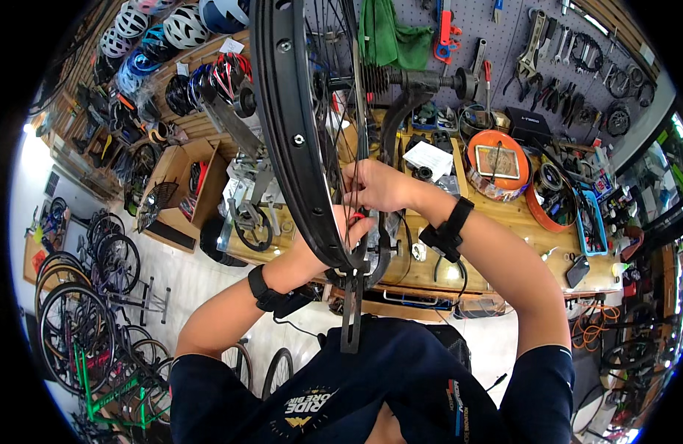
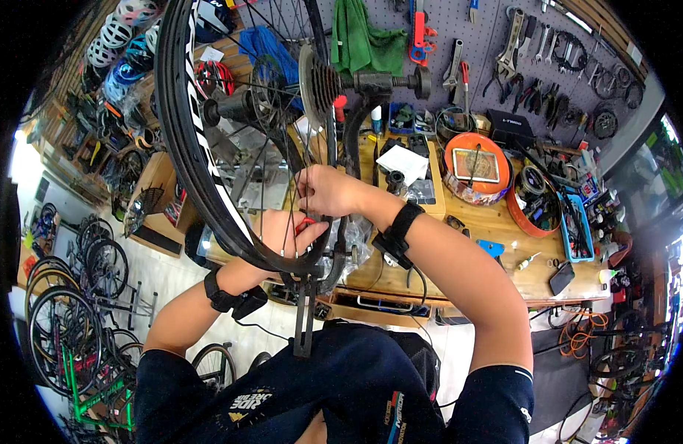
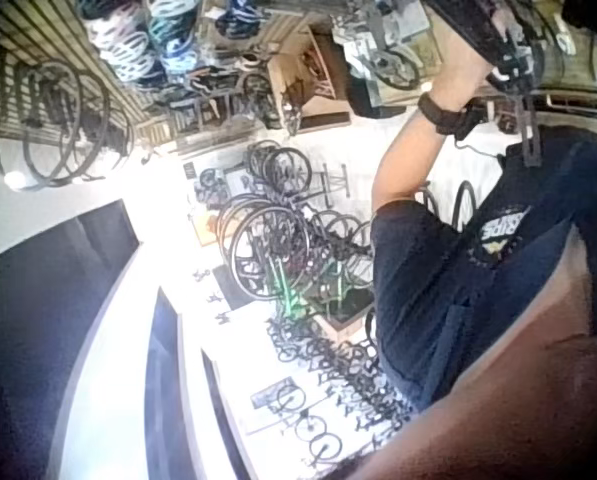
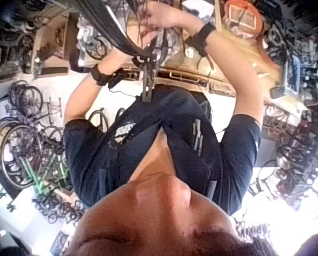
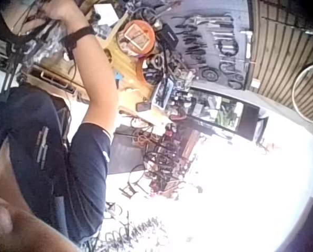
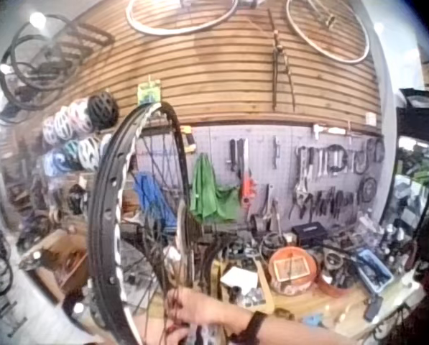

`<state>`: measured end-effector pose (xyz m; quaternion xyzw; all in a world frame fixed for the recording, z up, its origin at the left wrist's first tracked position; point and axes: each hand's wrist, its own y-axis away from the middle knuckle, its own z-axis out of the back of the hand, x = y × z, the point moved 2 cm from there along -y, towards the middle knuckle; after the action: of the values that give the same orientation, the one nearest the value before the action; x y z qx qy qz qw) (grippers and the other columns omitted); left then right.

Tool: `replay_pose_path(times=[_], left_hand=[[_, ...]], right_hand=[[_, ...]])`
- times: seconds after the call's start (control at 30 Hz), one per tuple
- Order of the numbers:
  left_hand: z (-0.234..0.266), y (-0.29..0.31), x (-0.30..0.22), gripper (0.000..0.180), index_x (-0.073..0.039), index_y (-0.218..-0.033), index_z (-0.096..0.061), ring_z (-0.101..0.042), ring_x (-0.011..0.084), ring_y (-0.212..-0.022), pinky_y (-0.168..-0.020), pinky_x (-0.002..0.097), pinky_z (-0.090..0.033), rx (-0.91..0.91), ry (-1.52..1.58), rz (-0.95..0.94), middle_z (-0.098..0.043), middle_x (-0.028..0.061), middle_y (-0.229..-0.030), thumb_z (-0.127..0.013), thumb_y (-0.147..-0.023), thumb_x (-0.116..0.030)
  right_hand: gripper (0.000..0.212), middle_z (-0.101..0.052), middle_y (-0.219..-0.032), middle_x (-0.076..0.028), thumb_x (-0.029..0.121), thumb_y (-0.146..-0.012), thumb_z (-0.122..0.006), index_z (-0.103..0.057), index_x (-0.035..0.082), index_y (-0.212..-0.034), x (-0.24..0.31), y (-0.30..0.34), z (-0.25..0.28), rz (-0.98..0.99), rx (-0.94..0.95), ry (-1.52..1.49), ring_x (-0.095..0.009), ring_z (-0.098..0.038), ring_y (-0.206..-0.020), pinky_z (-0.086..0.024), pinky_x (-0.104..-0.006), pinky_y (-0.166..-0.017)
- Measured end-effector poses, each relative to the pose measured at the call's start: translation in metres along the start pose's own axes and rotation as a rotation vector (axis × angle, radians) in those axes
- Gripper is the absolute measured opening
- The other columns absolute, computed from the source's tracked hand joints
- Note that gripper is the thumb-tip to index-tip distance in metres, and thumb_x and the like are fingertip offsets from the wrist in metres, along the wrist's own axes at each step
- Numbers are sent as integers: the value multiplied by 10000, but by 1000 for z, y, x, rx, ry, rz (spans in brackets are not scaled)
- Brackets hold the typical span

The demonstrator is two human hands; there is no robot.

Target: The person adjusts the tension of the spokes on a bicycle wheel using a red tool while the wheel is held in a truing stand.

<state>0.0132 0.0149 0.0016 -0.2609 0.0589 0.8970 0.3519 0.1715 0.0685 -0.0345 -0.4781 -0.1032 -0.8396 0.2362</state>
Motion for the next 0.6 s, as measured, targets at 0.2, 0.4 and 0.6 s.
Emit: replay_pose_path(times=[0.2, 0.4, 0.6], left_hand=[[5, 1, 5, 261, -3, -983, -636, -569, 151, -645, -641, 284, -475, 90, 635, -109, -632, 83, -739, -696, -861, -225], [16, 10, 10, 440, 27, -1214, -540, -631, 147, -939, -840, 260, -514, 463, 1545, -63, -629, 124, -1091, -651, -888, -246], [15, -3, 19, 442, 33, -1183, -554, -645, 186, -936, -860, 293, -534, 541, 1612, -20, -622, 133, -1124, -654, -866, -259]], right_hand=[[97, -619, -668, -89, -8, -785, -535, -579, -23, -870, 21, 9, 4, 2, 38, -84, -192, -595, -626, -468, -315, -591], [86, -629, -680, -15, 14, -828, -545, -570, -2, -909, 50, 20, 12, -70, 144, -276, -96, -579, -625, -444, -243, -569], [95, -632, -705, 9, -3, -848, -545, -575, 19, -935, 56, 25, 17, -79, 175, -456, -70, -566, -624, -433, -210, -570]])
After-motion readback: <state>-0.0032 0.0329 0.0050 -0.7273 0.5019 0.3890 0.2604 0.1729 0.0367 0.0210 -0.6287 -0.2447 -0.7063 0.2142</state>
